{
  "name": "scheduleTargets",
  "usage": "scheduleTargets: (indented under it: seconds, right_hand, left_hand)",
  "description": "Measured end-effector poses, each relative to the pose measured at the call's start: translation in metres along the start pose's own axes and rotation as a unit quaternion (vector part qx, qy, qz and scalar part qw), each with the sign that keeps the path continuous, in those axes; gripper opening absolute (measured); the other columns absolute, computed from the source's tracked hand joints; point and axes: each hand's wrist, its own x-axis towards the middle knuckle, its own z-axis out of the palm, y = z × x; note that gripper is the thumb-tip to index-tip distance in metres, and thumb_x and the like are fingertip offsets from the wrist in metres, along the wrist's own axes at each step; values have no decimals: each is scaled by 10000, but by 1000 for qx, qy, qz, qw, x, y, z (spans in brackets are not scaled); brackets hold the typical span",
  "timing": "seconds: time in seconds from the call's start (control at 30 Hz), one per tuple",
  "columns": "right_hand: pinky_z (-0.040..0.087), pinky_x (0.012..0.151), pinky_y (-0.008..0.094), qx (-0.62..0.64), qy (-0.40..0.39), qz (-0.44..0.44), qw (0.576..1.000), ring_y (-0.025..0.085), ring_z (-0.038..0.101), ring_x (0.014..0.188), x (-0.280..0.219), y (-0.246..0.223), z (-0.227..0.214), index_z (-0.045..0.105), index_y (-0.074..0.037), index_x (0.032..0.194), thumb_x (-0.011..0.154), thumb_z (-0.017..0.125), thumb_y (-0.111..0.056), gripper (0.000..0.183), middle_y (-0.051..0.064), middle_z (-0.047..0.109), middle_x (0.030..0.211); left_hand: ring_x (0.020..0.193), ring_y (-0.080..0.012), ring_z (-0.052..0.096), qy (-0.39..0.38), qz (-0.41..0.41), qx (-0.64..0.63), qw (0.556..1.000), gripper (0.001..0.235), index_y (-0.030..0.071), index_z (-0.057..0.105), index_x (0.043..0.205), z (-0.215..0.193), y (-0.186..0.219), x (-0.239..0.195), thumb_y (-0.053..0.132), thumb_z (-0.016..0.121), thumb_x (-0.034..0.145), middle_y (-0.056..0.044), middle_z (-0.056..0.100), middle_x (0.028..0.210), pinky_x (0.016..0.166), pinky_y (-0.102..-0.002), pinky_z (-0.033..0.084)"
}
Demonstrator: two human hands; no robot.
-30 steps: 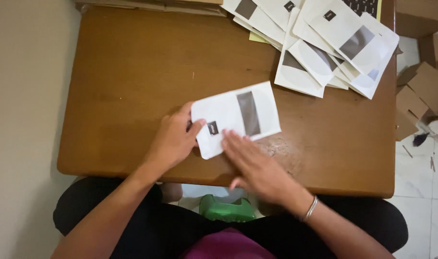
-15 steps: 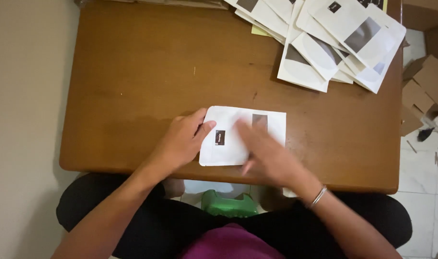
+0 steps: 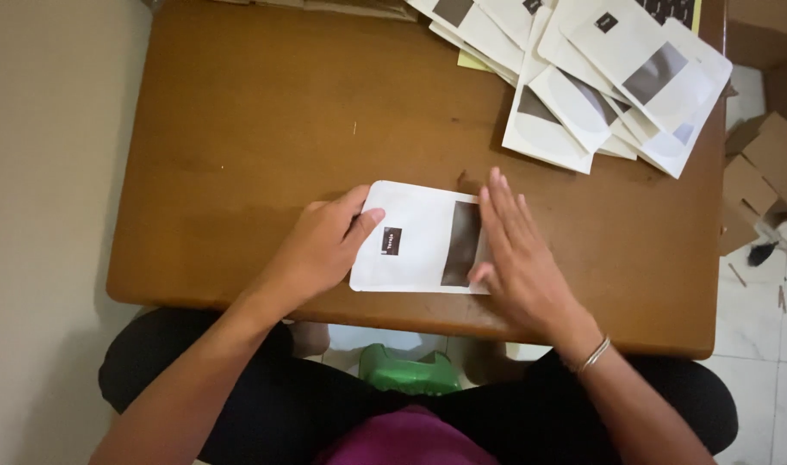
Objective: Folding the tops of small white coffee pouches and organizing them on a table.
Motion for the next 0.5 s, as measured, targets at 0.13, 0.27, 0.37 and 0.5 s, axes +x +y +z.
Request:
scheduleTargets:
  seconds: [0.13,0.27,0.37,0.5]
  right_hand:
    - [191,1243,572,-21,-29,-153,988,512,214,1504,-21,-19,43,258,106,1557,687,718,-618,1222,363,233,1619]
    - [141,1251,493,15,-61,-78,995,403,202,1526,-7,-17,34,198,19,1606,803,495,-677,1104,260,167,1672]
    - [154,1265,463,11,-9,-10,1000,419,177,1532,-3,5,12,199,52,1596,960,266,-669,963,283,143,1672]
    - [179,1265,527,64,113,29,991,421,163,1552,4,-4,-4,126,-46,1641,999,208,-651,886,228,94,1705]
  left_hand:
    - [898,-450,725,21,24,-11,999,378,71,636,1256,-4,3,-1,338,455,1058,-236,750,945,779,-522,560]
    - [957,-447,720,82,9,5,997,391,84,619,1312,-22,7,-6,339,492,1044,-234,756,985,845,-555,549]
    - [966,-445,720,117,-1,1,993,395,60,618,1324,-39,15,-13,322,509,1051,-254,750,1002,863,-563,539]
    - [809,-406,662,239,242,159,927,285,39,601,913,-36,-13,-11,253,569,1098,-164,589,786,673,-478,525]
